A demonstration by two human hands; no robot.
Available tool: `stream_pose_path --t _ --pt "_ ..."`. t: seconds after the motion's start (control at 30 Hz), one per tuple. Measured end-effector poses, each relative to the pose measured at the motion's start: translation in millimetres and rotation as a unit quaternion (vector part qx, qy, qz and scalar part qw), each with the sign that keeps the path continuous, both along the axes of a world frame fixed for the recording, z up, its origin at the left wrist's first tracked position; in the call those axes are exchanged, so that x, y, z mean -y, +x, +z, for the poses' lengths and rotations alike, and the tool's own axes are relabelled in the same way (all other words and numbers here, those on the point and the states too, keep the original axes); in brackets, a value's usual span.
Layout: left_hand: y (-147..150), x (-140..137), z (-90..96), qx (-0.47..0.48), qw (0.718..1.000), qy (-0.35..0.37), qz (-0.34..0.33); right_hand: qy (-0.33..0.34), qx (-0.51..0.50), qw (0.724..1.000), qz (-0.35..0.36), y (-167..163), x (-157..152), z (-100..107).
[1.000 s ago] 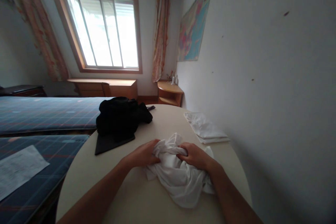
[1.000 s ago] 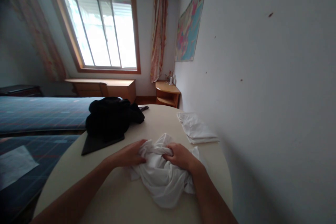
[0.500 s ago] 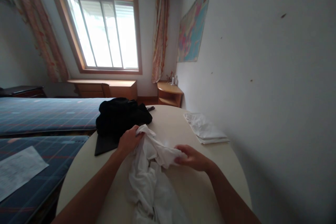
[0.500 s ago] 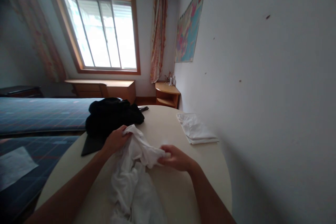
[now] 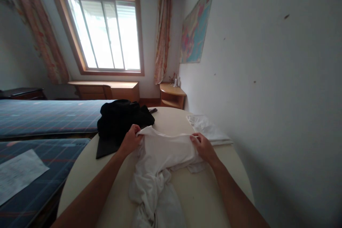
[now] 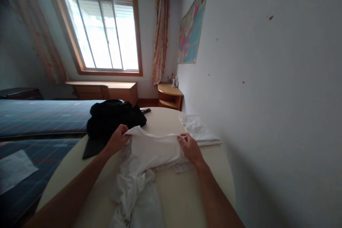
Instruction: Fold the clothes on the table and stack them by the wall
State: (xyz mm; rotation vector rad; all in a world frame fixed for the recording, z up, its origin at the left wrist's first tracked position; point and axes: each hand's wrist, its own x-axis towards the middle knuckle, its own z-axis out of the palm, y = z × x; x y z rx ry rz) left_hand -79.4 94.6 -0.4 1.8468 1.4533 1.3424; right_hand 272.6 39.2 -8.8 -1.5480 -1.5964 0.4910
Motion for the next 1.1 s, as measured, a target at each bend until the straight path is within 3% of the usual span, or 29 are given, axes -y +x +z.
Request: stream_pose_path --t 0.1,0.3,0.4,0.6,0.77,0.93,1.1 --pt "-2 1 7.3 0.031 0.999 -0.004 0.036 -0.065 0.047 0.996 0.04 -1 3 0" --pt "-5 4 13.4 0.126 0.989 -0.055 -0.061 -0.141 0.001 0.979 0.148 12 10 1" --pt "-7 2 11.4 0.094 0.995 -0.034 0.003 -0.16 -0.015 0.972 0.174 22 11 0" --pt "-18 -4 6.6 0.02 0.985 0.071 0.155 -0.066 -0.095 0.99 0.084 29 0 -2" --pt "-16 -8 -1.8 -0.03 0.989 0.084 0.114 0.05 -0.098 0.994 -0.007 25 -8 -5" --pt "-1 -3 -10.8 -0.186 0.973 0.1 0.097 -0.014 0.089 0.996 -0.024 27 0 -1" --pt "7 9 -16.2 -0.298 0.953 -0.015 0.054 -0.13 0.226 0.964 -0.052 31 12 3"
